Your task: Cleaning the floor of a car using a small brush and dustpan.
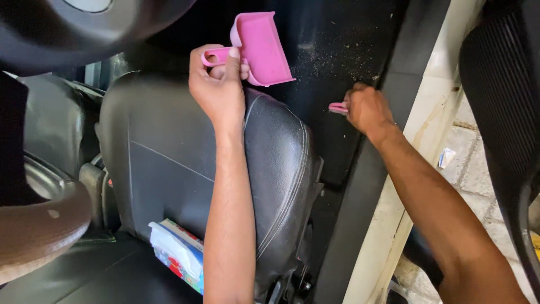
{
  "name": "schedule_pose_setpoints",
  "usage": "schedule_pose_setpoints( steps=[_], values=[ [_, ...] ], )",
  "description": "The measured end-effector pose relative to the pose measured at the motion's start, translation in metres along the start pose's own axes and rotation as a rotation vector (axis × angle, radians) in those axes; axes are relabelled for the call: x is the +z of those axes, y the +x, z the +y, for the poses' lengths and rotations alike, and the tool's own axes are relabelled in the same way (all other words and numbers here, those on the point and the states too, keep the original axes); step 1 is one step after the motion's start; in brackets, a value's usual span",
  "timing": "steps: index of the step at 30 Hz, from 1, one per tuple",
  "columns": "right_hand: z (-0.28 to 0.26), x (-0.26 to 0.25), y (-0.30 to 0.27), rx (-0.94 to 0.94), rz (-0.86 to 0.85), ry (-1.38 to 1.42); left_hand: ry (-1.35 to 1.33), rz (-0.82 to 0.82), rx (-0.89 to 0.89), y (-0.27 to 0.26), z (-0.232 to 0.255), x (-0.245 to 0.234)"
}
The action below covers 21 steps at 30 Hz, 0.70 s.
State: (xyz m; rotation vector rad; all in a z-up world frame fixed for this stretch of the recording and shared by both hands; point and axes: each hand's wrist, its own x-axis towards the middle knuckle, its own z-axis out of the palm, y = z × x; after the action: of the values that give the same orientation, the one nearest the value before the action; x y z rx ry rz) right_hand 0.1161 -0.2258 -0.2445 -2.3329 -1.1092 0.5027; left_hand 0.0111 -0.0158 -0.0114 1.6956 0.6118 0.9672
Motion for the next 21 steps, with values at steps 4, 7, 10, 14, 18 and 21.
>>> schedule_pose_setpoints(
  steps=[4,7,10,14,18,21],
  values=[
    [-0.02,-0.008,-0.02,-0.073,0.069,0.061,0.072,0.008,0.055,0.004,0.0,0.001],
    [-0.022,-0.01,-0.033,-0.034,0.131,0.062,0.083,0.014,-0.029,0.003,0.003,0.003],
    [-0.018,-0.011,-0.04,0.016,0.288,0.207,0.119,0.0,0.008,0.0,0.008,0.003],
    [-0.021,-0.036,-0.052,0.058,0.311,0.395,0.166,0.037,0.025,0.003,0.002,0.0],
    [-0.024,-0.057,-0.065,0.175,0.29,0.602,0.216,0.09,0.07,0.001,0.01,-0.004],
    [-0.042,-0.085,-0.072,0.205,0.268,0.722,0.244,0.129,0.125,-0.006,0.025,-0.006]
  ],
)
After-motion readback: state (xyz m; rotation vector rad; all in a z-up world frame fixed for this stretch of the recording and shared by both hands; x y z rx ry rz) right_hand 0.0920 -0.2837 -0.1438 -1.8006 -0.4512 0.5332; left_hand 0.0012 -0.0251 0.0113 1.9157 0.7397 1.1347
